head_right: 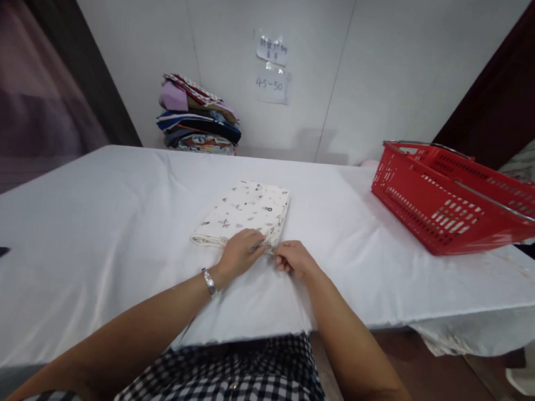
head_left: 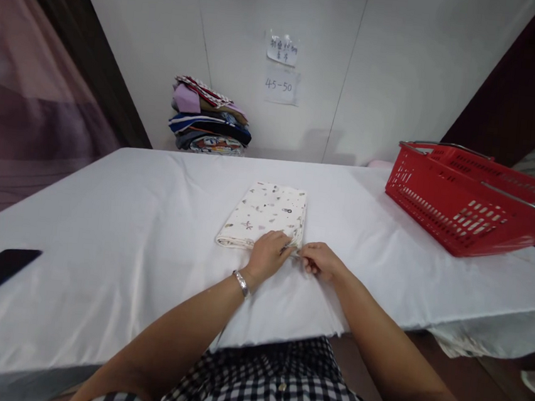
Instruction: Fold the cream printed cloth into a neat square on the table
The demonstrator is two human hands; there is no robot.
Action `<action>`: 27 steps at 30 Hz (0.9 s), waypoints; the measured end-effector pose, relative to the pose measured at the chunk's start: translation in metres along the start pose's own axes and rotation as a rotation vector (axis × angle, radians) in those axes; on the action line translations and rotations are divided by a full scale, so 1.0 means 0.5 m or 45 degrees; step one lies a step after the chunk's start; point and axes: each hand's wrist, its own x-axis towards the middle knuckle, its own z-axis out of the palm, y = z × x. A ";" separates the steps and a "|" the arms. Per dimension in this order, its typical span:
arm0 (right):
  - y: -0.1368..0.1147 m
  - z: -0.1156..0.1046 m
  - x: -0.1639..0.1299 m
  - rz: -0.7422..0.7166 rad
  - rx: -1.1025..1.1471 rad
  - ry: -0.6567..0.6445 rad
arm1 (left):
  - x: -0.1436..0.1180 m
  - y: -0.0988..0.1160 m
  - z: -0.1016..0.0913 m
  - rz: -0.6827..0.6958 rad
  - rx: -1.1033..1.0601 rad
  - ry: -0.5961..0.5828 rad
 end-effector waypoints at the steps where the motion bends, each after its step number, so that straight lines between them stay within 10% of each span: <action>1: 0.001 -0.002 -0.001 -0.004 0.021 0.003 | 0.000 0.000 0.000 0.022 0.012 -0.010; 27: 0.009 -0.006 -0.012 0.063 -0.201 0.085 | 0.000 -0.006 -0.001 -0.054 -0.017 0.001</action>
